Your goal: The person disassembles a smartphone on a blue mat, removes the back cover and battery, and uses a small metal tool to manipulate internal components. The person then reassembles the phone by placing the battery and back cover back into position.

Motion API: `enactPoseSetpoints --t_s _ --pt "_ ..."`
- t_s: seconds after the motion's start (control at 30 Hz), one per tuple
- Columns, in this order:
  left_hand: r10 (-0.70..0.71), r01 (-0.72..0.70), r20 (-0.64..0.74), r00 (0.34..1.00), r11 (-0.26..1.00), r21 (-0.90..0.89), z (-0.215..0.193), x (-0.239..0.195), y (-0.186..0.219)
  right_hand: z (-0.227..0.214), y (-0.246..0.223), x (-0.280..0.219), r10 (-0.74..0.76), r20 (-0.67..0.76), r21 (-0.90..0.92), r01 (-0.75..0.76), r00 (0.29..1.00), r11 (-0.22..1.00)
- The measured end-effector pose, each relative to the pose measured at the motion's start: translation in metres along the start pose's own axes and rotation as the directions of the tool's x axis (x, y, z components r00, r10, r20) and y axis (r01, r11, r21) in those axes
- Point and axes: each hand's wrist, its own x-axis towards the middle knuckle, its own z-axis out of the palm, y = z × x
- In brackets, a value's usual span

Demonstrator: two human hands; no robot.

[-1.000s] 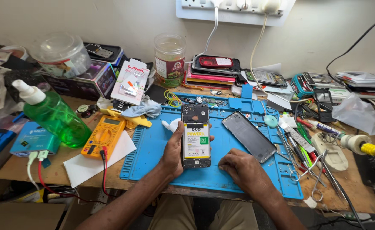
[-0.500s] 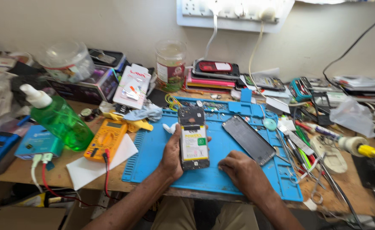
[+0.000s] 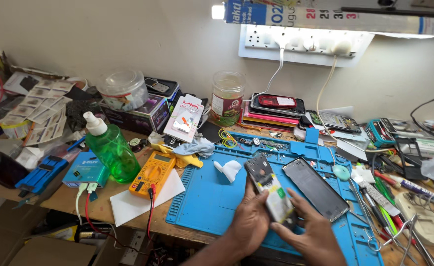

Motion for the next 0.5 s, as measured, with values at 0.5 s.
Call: enactPoseSetpoints --t_s 0.5 --pt "0.092 -0.211 0.408 0.908 -0.742 0.637 -0.066 0.029 0.146 -0.029 -0.047 0.023 -0.025 0.238 -0.554 0.157 0.971 0.817"
